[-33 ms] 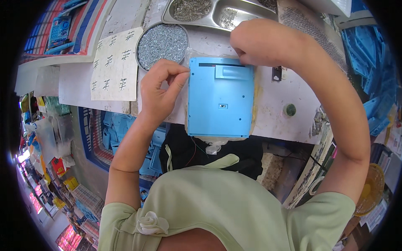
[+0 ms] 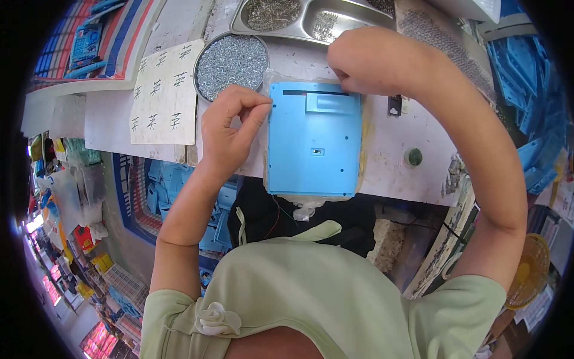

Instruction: The recorder is assembling an electronic device, installing internal components and securing a plastic casing with screws.

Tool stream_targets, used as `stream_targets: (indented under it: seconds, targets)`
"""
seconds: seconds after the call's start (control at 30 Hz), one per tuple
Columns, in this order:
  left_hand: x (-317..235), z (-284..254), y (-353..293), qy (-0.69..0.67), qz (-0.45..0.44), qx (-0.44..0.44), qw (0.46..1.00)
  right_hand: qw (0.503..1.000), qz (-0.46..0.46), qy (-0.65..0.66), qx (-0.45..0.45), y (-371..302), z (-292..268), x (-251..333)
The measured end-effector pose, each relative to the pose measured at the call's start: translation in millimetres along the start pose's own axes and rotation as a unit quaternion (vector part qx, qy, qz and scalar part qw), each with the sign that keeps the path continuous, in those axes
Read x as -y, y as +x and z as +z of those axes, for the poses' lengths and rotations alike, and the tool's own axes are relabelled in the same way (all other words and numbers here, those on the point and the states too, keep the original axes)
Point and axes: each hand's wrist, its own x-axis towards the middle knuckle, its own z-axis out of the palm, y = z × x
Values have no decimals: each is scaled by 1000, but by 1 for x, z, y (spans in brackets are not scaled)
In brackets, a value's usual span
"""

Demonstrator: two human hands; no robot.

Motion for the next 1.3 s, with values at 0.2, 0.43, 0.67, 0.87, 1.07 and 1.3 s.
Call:
stream_targets:
  seconds: [0.2, 0.43, 0.67, 0.87, 1.07, 1.3]
  targets:
    - [6, -3, 2, 43, 15, 1, 999, 981, 4, 178, -71, -13, 19, -16]
    - [15, -4, 5, 122, 123, 38, 984, 915, 44, 357, -182, -51, 66, -25]
    - [17, -1, 1, 127, 128, 19, 983, 904, 86, 354, -225, -91, 83, -17]
    - [14, -1, 5, 126, 113, 33, 985, 886, 108, 364, -266, -109, 90, -18]
    - [15, -9, 11, 135, 135, 65, 979, 886, 115, 353, -276, -119, 95, -14]
    - [11, -6, -1, 64, 21, 22, 998, 872, 114, 357, -315, -131, 94, -15]
